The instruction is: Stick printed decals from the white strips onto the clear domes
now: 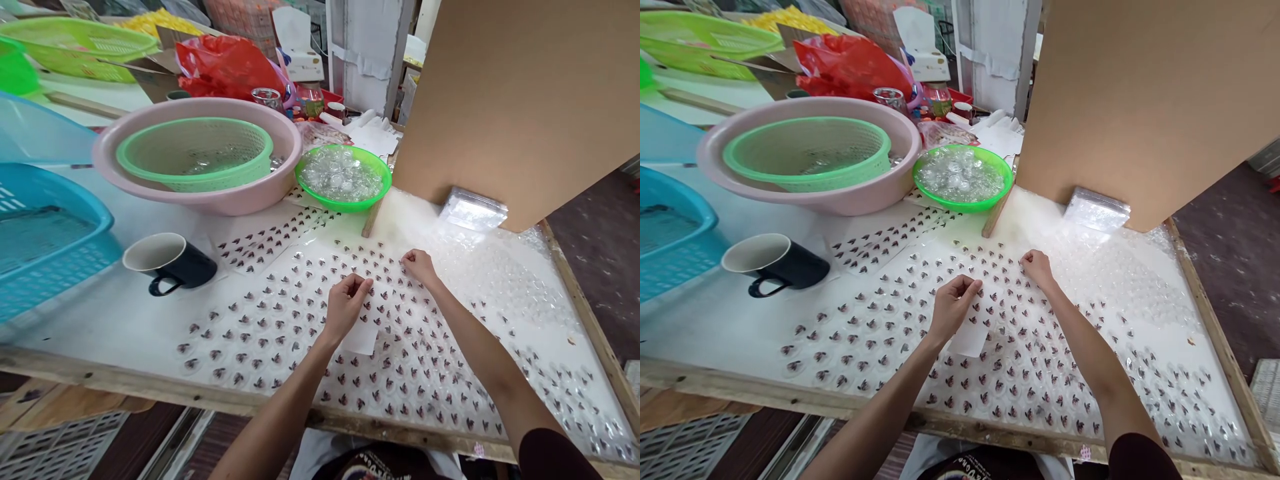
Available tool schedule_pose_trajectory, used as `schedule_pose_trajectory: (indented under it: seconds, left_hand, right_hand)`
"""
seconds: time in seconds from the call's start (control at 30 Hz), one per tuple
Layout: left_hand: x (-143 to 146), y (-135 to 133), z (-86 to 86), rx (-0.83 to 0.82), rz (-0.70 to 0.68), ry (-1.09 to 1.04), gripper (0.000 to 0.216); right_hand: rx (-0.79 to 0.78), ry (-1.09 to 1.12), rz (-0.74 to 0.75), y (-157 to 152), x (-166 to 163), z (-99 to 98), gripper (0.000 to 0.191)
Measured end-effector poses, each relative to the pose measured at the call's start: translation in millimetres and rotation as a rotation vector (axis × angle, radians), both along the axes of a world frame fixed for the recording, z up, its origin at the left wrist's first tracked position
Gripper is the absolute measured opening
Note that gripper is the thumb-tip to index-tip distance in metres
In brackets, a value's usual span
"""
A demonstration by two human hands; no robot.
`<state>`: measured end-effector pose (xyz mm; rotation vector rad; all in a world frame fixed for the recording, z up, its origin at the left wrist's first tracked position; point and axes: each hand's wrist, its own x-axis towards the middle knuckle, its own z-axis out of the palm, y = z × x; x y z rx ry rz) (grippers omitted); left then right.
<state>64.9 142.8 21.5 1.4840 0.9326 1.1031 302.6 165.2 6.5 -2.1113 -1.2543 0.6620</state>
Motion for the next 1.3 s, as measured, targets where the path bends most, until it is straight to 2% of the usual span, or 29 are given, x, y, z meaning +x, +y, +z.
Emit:
schedule_pose_trajectory:
  seconds: [0.13, 0.27, 0.33, 0.37, 0.43, 0.57, 0.67, 0.73, 0.87, 1.0, 1.17, 1.3]
  left_hand:
    - [-1, 0, -0.1, 0.008, -0.005, 0.004, 0.031]
    - [-3, 1, 2.0, 0.005, -0.018, 0.029, 0.032]
    - [-3, 1, 2.8, 0.002, -0.004, 0.047, 0.031]
    - [-3, 2, 2.9, 0.003, 0.006, 0.051, 0.031]
    - [-3, 3, 2.6, 0.01, 0.02, 0.05, 0.031]
    - [-1, 3, 1.5, 0.018, 0.039, 0.041, 0.03]
    - [0, 0, 1.5, 0.024, 0.015, 0.032, 0.028]
    - [1, -2, 2.0, 0.019, -0.049, 0.0, 0.02]
    - [3, -6, 2.3, -0.029, -0.15, -0.072, 0.022]
    - [3, -8, 2.0, -0.057, -0.126, -0.037, 0.022]
    - [3, -8, 2.1, -0.021, -0.089, 0.021, 0.023]
    - [2, -7, 1.8, 0.008, -0.072, 0.049, 0.028]
  right_hand:
    - [0.011, -0.107, 0.038, 0, -8, 1.6, 0.006]
    - [0.018, -0.364, 0.068, -1, -18, 8.5, 0.015]
    - [0.054, -0.384, 0.058, -7, -24, 14.6, 0.011]
    - [0.096, -0.335, 0.047, -12, -29, 18.3, 0.007]
    - [0.195, -0.127, 0.063, -29, -42, 26.4, 0.015]
    - [0.239, 0.338, 0.242, -70, -73, 41.8, 0.028]
    - [0.266, 0.402, 0.21, -88, -85, 47.0, 0.032]
    - [0.293, 0.402, 0.163, -92, -85, 46.7, 0.03]
    - [0.3, 0.354, 0.177, -93, -79, 42.2, 0.031]
    - [0.385, 0.251, 0.166, -97, -78, 40.8, 0.023]
    - [0.445, 0.021, 0.19, -100, -78, 42.8, 0.01]
    - [0.486, -0.112, 0.215, -100, -79, 42.0, 0.009]
